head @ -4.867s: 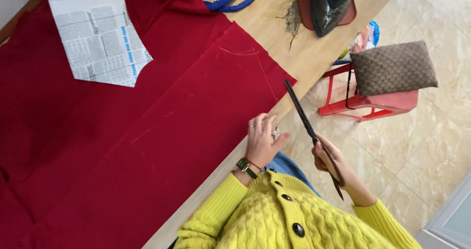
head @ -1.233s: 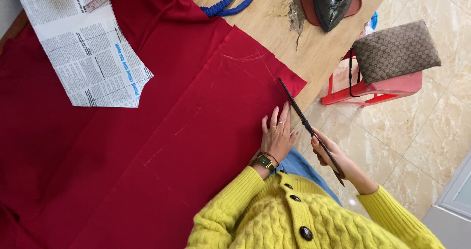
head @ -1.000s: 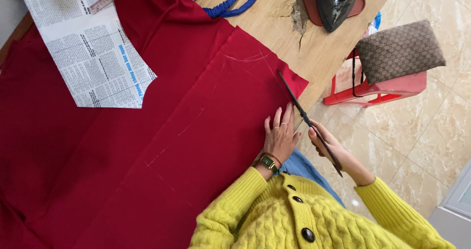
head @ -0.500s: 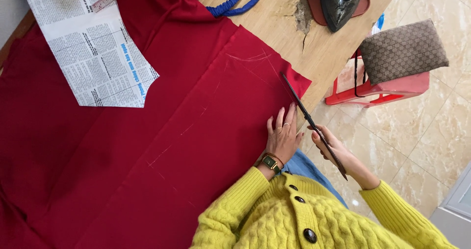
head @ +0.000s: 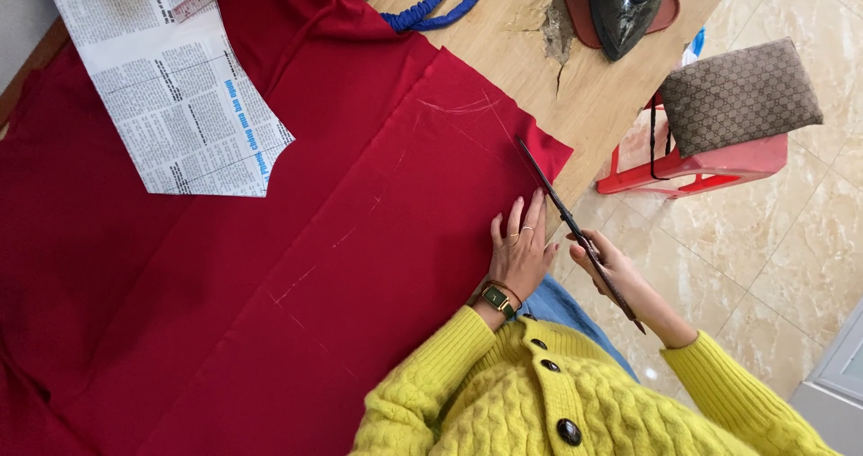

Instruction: The person cuts a large piece of red fabric on a wooden table using shears, following marked lines. After cutting, they remove the cut pieces and smooth the remaining fabric on the table.

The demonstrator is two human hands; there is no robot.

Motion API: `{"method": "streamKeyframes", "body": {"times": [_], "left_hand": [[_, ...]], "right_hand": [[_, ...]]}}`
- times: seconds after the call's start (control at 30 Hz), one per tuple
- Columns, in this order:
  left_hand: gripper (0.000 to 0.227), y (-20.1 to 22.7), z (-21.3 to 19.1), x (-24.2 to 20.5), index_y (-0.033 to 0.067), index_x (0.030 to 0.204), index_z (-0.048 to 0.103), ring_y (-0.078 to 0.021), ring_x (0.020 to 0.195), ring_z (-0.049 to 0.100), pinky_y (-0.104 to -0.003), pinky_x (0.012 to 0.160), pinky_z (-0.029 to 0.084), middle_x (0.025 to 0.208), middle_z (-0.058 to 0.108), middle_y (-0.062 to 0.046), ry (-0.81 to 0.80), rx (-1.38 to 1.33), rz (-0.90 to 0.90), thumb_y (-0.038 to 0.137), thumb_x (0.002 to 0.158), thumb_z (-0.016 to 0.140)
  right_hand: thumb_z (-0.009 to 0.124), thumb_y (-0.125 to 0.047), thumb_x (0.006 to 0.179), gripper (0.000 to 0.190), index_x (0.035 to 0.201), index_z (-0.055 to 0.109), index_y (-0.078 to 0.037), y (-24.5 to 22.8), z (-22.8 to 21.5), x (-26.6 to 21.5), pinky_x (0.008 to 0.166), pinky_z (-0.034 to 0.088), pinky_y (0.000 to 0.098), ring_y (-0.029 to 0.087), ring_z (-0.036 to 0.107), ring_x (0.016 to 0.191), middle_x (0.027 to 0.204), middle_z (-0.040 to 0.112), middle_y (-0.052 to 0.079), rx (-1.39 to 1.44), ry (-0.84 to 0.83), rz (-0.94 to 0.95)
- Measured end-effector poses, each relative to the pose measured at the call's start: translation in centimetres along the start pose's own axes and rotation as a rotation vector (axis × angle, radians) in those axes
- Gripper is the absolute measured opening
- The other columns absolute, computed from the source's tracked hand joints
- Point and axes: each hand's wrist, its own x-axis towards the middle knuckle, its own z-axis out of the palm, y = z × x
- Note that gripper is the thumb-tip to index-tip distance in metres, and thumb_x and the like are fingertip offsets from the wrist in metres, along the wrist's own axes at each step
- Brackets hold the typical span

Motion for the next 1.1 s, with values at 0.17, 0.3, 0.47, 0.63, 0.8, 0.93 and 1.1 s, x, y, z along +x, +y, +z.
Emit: {"method": "streamKeyframes", "body": {"times": [0.17, 0.3, 0.47, 0.63, 0.8, 0.93, 1.1], "left_hand": [[0.083, 0.0, 0.0, 0.0, 0.0094, 0.156, 0.042, -0.0257, 0.152, 0.023, -0.052, 0.117, 0.030, 0.171, 0.026, -0.003, -0.015, -0.013, -0.001, 0.044, 0.085, 0.068], [0.084, 0.1, 0.1, -0.1, 0.0095, 0.156, 0.042, -0.0255, 0.152, 0.024, -0.052, 0.117, 0.030, 0.171, 0.027, -0.003, -0.011, -0.009, -0.010, 0.044, 0.084, 0.069], [0.084, 0.1, -0.1, -0.1, 0.0096, 0.156, 0.042, -0.0257, 0.152, 0.025, -0.052, 0.117, 0.030, 0.170, 0.028, -0.003, 0.003, -0.032, -0.014, 0.042, 0.083, 0.070], [0.083, 0.0, 0.0, -0.2, 0.0103, 0.155, 0.042, -0.0256, 0.152, 0.025, -0.052, 0.117, 0.029, 0.170, 0.029, -0.003, 0.017, -0.045, -0.014, 0.042, 0.083, 0.069], [0.082, 0.0, 0.7, -0.2, 0.0107, 0.155, 0.043, -0.0255, 0.151, 0.024, -0.053, 0.117, 0.029, 0.170, 0.029, -0.002, 0.013, -0.091, -0.022, 0.041, 0.084, 0.070], [0.081, -0.1, 0.3, -0.2, 0.0106, 0.154, 0.043, -0.0253, 0.151, 0.024, -0.053, 0.117, 0.028, 0.170, 0.028, -0.002, 0.008, -0.082, -0.018, 0.041, 0.084, 0.069], [0.079, -0.1, 0.3, -0.2, 0.0107, 0.155, 0.043, -0.0258, 0.152, 0.023, -0.054, 0.117, 0.027, 0.171, 0.027, -0.002, -0.004, -0.084, -0.018, 0.041, 0.086, 0.068]], "right_hand": [[0.063, -0.048, 0.099, 0.040, 0.128, 0.062, -0.021, 0.1, -0.1, -0.1, 0.043, 0.028, 0.0218, 0.010, 0.036, 0.047, 0.058, 0.033, -0.001, 0.185, -0.062, -0.011], [0.058, -0.052, 0.101, 0.042, 0.127, 0.060, -0.019, -0.3, -0.1, -0.2, 0.047, 0.022, 0.0187, 0.006, 0.031, 0.049, 0.060, 0.029, -0.005, 0.244, -0.119, -0.002], [0.056, -0.056, 0.101, 0.048, 0.130, 0.059, -0.017, -1.6, 0.2, 0.7, 0.049, 0.025, 0.0220, 0.009, 0.034, 0.053, 0.064, 0.034, -0.002, 0.202, -0.127, -0.026], [0.059, -0.055, 0.101, 0.047, 0.132, 0.058, -0.019, -1.7, 0.6, 2.3, 0.047, 0.027, 0.0230, 0.010, 0.034, 0.052, 0.063, 0.035, 0.001, 0.206, -0.125, -0.047], [0.055, -0.060, 0.100, 0.056, 0.135, 0.055, -0.016, -3.4, 0.7, 1.8, 0.053, 0.025, 0.0226, 0.008, 0.031, 0.058, 0.069, 0.032, -0.003, 0.193, -0.138, -0.026], [0.054, -0.059, 0.100, 0.055, 0.134, 0.054, -0.016, -3.5, 0.8, 2.0, 0.052, 0.022, 0.0209, 0.006, 0.029, 0.058, 0.070, 0.028, -0.005, 0.217, -0.162, -0.016], [0.057, -0.056, 0.102, 0.047, 0.128, 0.055, -0.017, -2.0, 1.0, 3.3, 0.048, 0.019, 0.0189, 0.005, 0.026, 0.052, 0.067, 0.025, -0.004, 0.270, -0.170, -0.021]]}}
